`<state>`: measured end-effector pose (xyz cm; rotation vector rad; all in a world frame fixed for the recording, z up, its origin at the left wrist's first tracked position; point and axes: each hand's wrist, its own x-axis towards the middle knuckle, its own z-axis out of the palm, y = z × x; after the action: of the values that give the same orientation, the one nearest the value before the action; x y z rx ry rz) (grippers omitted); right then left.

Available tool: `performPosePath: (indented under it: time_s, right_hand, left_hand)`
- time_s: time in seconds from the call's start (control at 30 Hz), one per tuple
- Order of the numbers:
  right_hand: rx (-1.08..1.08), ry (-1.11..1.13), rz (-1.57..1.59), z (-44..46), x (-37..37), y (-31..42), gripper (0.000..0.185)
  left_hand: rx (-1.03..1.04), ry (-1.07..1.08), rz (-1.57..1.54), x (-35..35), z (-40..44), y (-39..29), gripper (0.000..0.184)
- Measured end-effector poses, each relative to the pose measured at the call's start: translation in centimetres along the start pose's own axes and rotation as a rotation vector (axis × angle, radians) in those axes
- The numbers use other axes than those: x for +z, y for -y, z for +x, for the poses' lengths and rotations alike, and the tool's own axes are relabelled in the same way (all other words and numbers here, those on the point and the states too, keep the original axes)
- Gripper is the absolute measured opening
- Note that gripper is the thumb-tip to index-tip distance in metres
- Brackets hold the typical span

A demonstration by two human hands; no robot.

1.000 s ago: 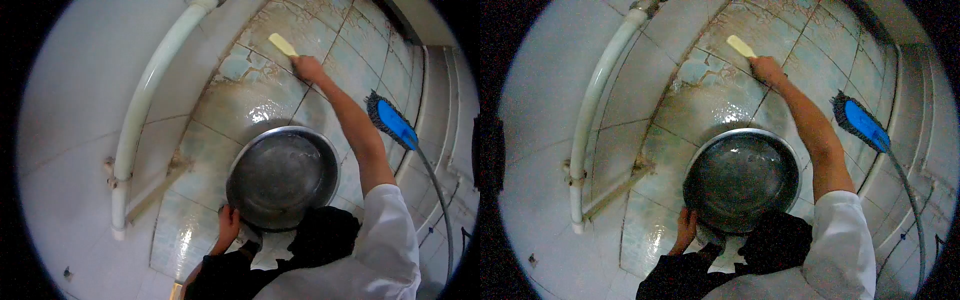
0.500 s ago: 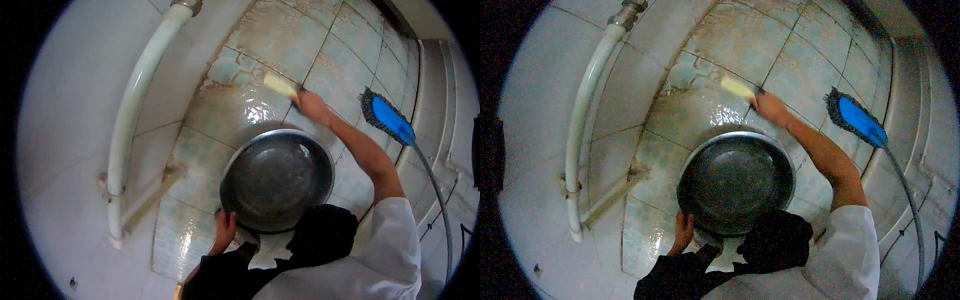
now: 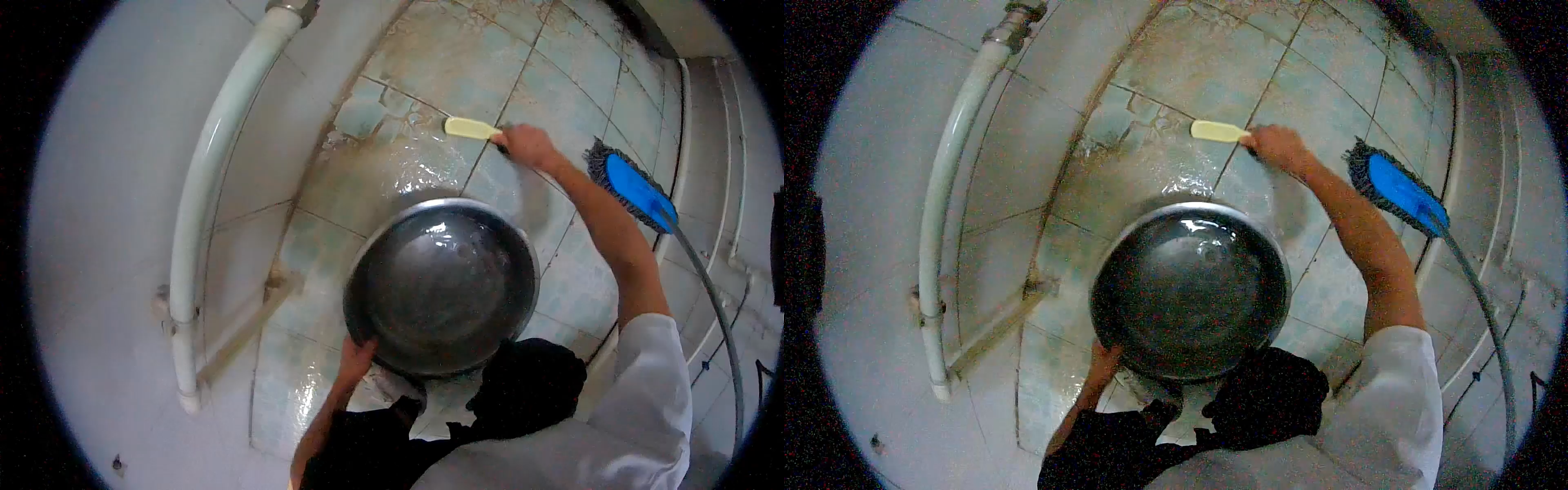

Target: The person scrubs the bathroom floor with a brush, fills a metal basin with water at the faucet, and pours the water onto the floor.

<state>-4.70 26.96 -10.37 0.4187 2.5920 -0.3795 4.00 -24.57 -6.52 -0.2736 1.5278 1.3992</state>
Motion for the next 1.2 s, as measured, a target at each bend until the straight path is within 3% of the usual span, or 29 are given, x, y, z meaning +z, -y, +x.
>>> performPosePath:
  time_s: [0.07,0.13,0.17,0.23,0.27,0.33,0.37,0.43,0.47,0.53,0.67,0.73,0.8,0.83,0.87,0.9,0.93,0.97,1.03,1.07,1.1,1.17,1.2]
  right_hand:
    - [-0.07,-0.038,-0.097,2.2,-0.5,-1.6,0.043]
    - [0.261,-0.125,-0.065,4.7,-4.1,-0.8,0.042]
    - [0.274,-0.139,-0.05,4.2,-4.3,0.2,0.042]
    - [0.15,0.073,0.008,2.3,-5.9,2.3,0.04]
    - [0.188,0.059,0.031,1.0,-6.7,2.7,0.04]
    - [0.365,0.268,0.142,-1.1,-7.4,3.3,0.032]
    - [0.377,0.249,0.163,-0.8,-7.3,2.3,0.032]
    - [-0.203,0.026,-0.27,1.2,-5.5,0.1,0.027]
    - [-0.203,0.036,-0.138,2.1,-5.1,-0.2,0.027]
    - [-0.206,0.087,-0.013,2.9,-3.8,0.9,0.027]
    - [-0.262,0.067,0.006,4.3,-2.2,6.8,0.028]
    - [-0.32,0.047,0.006,8.0,-3.1,8.1,0.029]
    - [-0.249,-0.214,0.088,14.6,-2.8,5.8,0.023]
    - [-0.692,-0.547,0.182,20.3,-2.4,0.9,0.02]
    - [-0.237,-0.399,-0.04,22.9,-5.2,-1.9,0.017]
    - [-0.196,-0.326,-0.115,20.0,-12.2,-1.7,0.018]
    - [-0.03,-0.249,-0.136,21.6,-12.7,-3.8,0.016]
    - [-0.049,-0.248,-0.138,21.9,-11.7,-2.5,0.016]
    - [-0.06,-0.105,0.158,20.5,-7.2,0.8,0.017]
    - [-0.251,-0.239,0.212,18.4,-2.5,3.6,0.018]
    - [-0.489,-0.226,0.116,15.8,0.7,6.3,0.018]
    - [-0.549,-0.067,-0.016,11.6,-3.9,9.0,0.016]
    - [-0.557,-0.165,0.146,12.8,-3.6,8.0,0.015]
  left_hand:
    - [0.019,-0.029,0.09,0.1,0.2,-1.5,0.031]
    - [0.117,-0.056,0.204,-0.9,1.9,-4.1,0.03]
    - [0.137,-0.04,0.132,-1.1,1.9,-4.6,0.03]
    - [0.171,0.031,0.083,-1.9,3.4,-5.6,0.03]
    - [-0.001,0.026,0.113,-2.5,4.1,-5.9,0.032]
    - [-0.005,0.068,0.404,-4.0,5.1,-7.0,0.034]
    - [-0.002,0.089,0.548,-4.8,5.5,-7.4,0.035]
    - [0.242,0.125,0.567,-3.9,5.8,-9.0,0.036]
    - [0.32,0.13,0.572,-3.8,5.6,-8.9,0.036]
    - [0.153,0.096,0.242,-4.4,7.4,-7.5,0.037]
    - [0.054,0.053,0.235,-4.3,7.4,-8.2,0.036]
    - [-0.035,0.032,0.41,-2.3,6.9,-11.1,0.034]
    - [-0.042,0.008,0.287,-2.5,6.5,-10.2,0.033]
    - [-0.038,0.006,0.169,-2.4,6.2,-9.7,0.032]
    - [-0.037,-0.001,0.162,-2.4,6.5,-9.9,0.032]
    - [0.001,0.006,0.263,-1.3,5.6,-11.0,0.031]
    - [0.046,0.02,0.368,-0.5,5.4,-11.5,0.03]
    - [0.045,0.004,0.358,-0.7,5.1,-10.6,0.03]
    - [-0.065,0.01,0.366,-1.6,5.1,-9.3,0.028]
    - [-0.07,0.003,0.361,-1.2,4.5,-10.0,0.028]
    - [-0.041,-0.046,0.361,0.2,4.0,-11.3,0.028]
    - [-0.007,-0.089,0.361,0.9,4.0,-11.9,0.027]
    - [-0.058,-0.146,0.223,0.1,4.0,-10.6,0.027]
